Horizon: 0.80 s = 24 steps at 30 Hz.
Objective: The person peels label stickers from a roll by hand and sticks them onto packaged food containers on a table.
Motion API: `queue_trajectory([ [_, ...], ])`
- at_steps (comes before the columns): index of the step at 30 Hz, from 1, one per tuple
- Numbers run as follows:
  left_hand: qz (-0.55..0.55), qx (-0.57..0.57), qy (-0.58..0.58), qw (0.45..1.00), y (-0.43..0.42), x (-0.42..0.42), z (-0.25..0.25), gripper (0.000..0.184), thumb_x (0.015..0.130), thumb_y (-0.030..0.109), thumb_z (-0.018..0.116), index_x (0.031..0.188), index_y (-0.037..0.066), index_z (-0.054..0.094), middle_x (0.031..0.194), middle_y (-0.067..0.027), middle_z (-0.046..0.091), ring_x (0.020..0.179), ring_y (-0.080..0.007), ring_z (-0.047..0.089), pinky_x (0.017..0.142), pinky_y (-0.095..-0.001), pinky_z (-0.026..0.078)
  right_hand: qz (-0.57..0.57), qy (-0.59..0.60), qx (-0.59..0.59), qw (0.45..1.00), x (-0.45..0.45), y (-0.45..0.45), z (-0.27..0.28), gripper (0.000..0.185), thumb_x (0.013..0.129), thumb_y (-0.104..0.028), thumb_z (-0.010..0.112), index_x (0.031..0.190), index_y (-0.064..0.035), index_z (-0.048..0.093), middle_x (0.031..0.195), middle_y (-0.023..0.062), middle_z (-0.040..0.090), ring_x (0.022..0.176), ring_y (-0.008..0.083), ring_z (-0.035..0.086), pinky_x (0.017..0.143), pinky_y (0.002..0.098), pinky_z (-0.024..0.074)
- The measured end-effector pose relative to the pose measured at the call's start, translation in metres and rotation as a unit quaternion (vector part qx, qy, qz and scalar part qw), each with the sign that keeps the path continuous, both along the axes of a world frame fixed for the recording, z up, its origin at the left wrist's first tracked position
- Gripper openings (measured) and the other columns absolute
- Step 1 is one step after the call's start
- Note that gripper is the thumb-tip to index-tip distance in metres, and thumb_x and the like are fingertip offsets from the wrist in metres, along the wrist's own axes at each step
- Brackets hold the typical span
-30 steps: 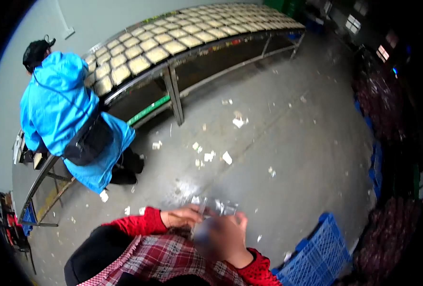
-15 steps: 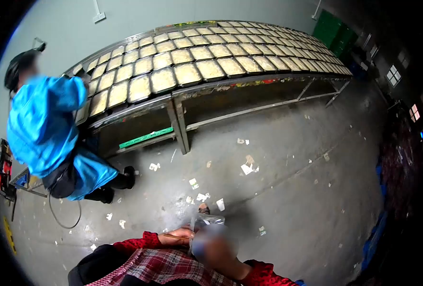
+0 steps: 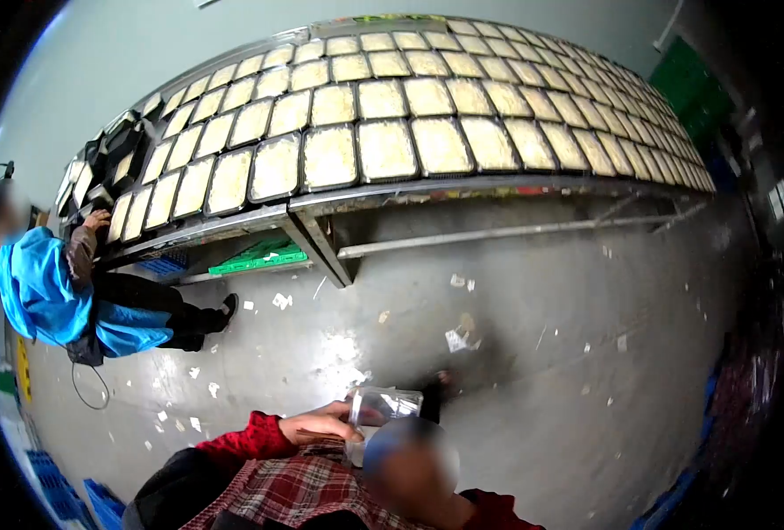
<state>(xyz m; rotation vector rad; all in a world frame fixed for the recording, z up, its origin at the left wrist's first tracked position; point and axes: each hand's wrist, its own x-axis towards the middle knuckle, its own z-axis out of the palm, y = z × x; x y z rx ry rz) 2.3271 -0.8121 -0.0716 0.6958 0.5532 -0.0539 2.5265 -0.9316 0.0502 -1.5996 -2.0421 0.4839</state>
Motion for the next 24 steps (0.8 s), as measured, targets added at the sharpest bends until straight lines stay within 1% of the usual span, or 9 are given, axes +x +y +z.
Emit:
queue_trajectory([
  [2, -0.025, -0.033, 0.0, 0.999, 0.015, 0.024, -0.007, 0.068, 0.08, 0.006, 0.065, 0.144, -0.002, 0.044, 0.143, -0.0141, 0.05, 0.129, -0.0233, 0.051, 0.107, -0.0339, 0.041, 0.114, -0.003, 0.023, 0.993, 0.036, 0.022, -0.001, 0.019, 0.073, -0.01, 0.068, 0.089, -0.0063, 0.058, 0.087, 0.0071, 0.06, 0.08, 0.0247, 0.06, 0.072, 0.0373, 0.0446],
  [3, -0.004, -0.069, 0.058, 0.996, 0.023, 0.042, 0.019, 0.069, 0.081, 0.004, 0.063, 0.145, -0.002, 0.041, 0.143, -0.0134, 0.05, 0.124, -0.0217, 0.054, 0.102, -0.0317, 0.046, 0.147, -0.002, 0.037, 0.988, 0.053, 0.031, -0.008, 0.017, 0.073, -0.012, 0.065, 0.088, -0.0066, 0.058, 0.083, 0.0064, 0.057, 0.077, 0.0239, 0.058, 0.072, 0.0365, 0.0445],
  [6, 0.047, -0.045, 0.044, 0.997, 0.021, 0.077, 0.042, 0.073, 0.081, 0.005, 0.065, 0.148, -0.004, 0.036, 0.139, -0.0157, 0.052, 0.116, -0.0202, 0.059, 0.096, -0.0336, 0.05, 0.188, 0.025, 0.171, 0.967, 0.094, 0.057, 0.004, 0.013, 0.073, -0.013, 0.063, 0.083, -0.0075, 0.056, 0.079, 0.0062, 0.054, 0.074, 0.0227, 0.057, 0.071, 0.0359, 0.0443],
  [8, 0.086, -0.023, 0.105, 0.991, 0.006, 0.097, 0.045, 0.069, 0.082, 0.008, 0.063, 0.146, -0.004, 0.038, 0.129, -0.0143, 0.057, 0.111, -0.0193, 0.061, 0.092, -0.0337, 0.053, 0.225, 0.01, 0.164, 0.96, 0.125, 0.06, 0.008, 0.011, 0.073, -0.014, 0.063, 0.079, -0.0088, 0.055, 0.076, 0.0057, 0.053, 0.074, 0.0216, 0.057, 0.07, 0.0354, 0.044],
  [12, 0.112, -0.039, 0.085, 0.989, -0.003, 0.13, 0.048, 0.062, 0.082, 0.008, 0.062, 0.141, -0.002, 0.046, 0.124, -0.0112, 0.06, 0.106, -0.0161, 0.062, 0.086, -0.0307, 0.053, 0.279, 0.031, 0.054, 0.958, 0.167, 0.056, -0.01, 0.011, 0.073, -0.013, 0.063, 0.076, -0.0091, 0.053, 0.072, 0.0043, 0.052, 0.074, 0.0206, 0.058, 0.069, 0.0335, 0.0426],
  [14, 0.122, -0.003, 0.075, 0.99, -0.007, 0.141, 0.053, 0.065, 0.081, 0.007, 0.064, 0.142, -0.001, 0.045, 0.128, -0.0112, 0.059, 0.11, -0.0166, 0.06, 0.089, -0.0302, 0.051, 0.302, -0.015, 0.165, 0.939, 0.175, 0.059, -0.007, 0.011, 0.075, -0.013, 0.064, 0.078, -0.0081, 0.055, 0.074, 0.005, 0.054, 0.075, 0.0207, 0.059, 0.069, 0.0328, 0.0418],
  [18, 0.134, 0.025, 0.043, 0.99, 0.001, 0.161, 0.075, 0.075, 0.078, 0.004, 0.068, 0.147, -0.002, 0.037, 0.139, -0.0162, 0.051, 0.131, -0.0258, 0.048, 0.107, -0.038, 0.041, 0.251, 0.18, -0.068, 0.949, 0.193, 0.06, -0.005, 0.018, 0.081, -0.013, 0.069, 0.093, -0.0065, 0.057, 0.081, 0.0085, 0.061, 0.079, 0.0274, 0.063, 0.072, 0.0405, 0.0427],
  [19, 0.143, 0.08, 0.031, 0.986, 0.0, 0.166, 0.076, 0.079, 0.079, 0.018, 0.071, 0.145, -0.007, 0.035, 0.126, -0.0168, 0.056, 0.117, -0.0234, 0.055, 0.098, -0.0342, 0.047, 0.262, 0.158, -0.073, 0.949, 0.2, 0.061, -0.003, 0.019, 0.082, -0.013, 0.07, 0.092, -0.0065, 0.056, 0.08, 0.0088, 0.061, 0.078, 0.028, 0.063, 0.071, 0.0406, 0.0425],
  [24, 0.132, 0.117, 0.035, 0.984, 0.012, 0.18, 0.08, 0.073, 0.076, 0.013, 0.069, 0.14, -0.007, 0.042, 0.124, -0.0151, 0.058, 0.113, -0.0244, 0.057, 0.099, -0.0355, 0.047, 0.246, 0.163, -0.205, 0.933, 0.218, 0.057, 0.013, 0.018, 0.085, -0.01, 0.071, 0.095, -0.0052, 0.057, 0.081, 0.0143, 0.064, 0.073, 0.0345, 0.065, 0.065, 0.0417, 0.0487],
])
